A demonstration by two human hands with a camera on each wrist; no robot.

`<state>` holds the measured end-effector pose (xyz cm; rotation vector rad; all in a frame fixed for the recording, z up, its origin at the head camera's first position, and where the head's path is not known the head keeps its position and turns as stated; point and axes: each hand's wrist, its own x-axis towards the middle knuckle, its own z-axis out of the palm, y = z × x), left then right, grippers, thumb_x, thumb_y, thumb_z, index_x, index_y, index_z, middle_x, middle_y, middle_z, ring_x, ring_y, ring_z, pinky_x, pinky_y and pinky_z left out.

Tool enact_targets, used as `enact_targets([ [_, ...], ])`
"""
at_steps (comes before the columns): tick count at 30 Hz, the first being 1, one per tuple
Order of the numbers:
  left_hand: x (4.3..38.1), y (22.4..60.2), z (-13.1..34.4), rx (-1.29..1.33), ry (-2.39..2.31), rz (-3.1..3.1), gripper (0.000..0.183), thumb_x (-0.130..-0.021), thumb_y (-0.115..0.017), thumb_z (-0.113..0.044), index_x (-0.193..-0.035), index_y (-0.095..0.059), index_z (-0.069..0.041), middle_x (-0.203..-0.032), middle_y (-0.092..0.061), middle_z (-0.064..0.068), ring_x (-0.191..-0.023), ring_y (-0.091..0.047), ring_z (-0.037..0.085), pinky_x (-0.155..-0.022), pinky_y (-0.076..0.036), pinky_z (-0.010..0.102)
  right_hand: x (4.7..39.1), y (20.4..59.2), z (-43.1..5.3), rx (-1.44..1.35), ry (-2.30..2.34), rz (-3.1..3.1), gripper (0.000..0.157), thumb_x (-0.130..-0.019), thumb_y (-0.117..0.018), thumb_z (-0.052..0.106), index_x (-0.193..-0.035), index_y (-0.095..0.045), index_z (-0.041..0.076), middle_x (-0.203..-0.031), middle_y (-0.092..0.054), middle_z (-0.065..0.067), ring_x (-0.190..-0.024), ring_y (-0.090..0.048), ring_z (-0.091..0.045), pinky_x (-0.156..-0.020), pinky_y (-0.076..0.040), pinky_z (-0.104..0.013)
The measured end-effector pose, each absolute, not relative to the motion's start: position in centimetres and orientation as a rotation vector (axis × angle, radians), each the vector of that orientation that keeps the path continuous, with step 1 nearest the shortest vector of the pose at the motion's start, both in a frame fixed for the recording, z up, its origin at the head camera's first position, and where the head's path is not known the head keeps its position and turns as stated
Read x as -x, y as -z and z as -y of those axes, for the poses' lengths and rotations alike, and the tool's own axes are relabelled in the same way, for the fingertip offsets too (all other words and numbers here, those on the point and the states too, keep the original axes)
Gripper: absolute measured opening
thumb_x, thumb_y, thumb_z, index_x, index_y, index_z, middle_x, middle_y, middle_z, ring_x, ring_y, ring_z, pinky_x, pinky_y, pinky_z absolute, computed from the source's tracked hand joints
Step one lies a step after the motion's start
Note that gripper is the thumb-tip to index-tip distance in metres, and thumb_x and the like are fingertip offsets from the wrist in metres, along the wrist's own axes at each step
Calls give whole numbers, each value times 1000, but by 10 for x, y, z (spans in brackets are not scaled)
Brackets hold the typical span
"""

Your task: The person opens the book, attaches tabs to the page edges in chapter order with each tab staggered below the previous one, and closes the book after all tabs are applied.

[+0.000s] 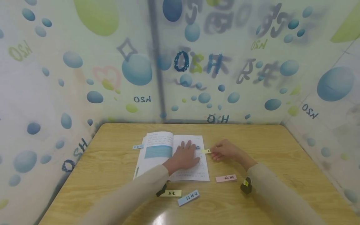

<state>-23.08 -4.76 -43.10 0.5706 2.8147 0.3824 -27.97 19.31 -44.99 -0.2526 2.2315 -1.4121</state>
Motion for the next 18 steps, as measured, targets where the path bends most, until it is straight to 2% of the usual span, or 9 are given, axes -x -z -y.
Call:
enact_targets([
  [9,247,438,27,-456,-420,-2854,68,-107,-40,-46,-157,-32,-1,-166,-18,19,-150,-11,42,-120,-12,53,280,450,-193,245,1410,-2230,23,-101,-62,14,-104,-71,-7,-86,-72,-14,-76,-72,-23,-70,-61,-35],
  [18,252,441,14,-379,-383,-2862,67,-108,-39,-46,-159,-30,-4,-167,-16,16,-151,-10,39,-120,-11,52,279,447,-190,279,1386,-2237,22,-101,-62,13,-101,-71,-7,-84,-72,-13,-74,-71,-22,-68,-61,-34],
])
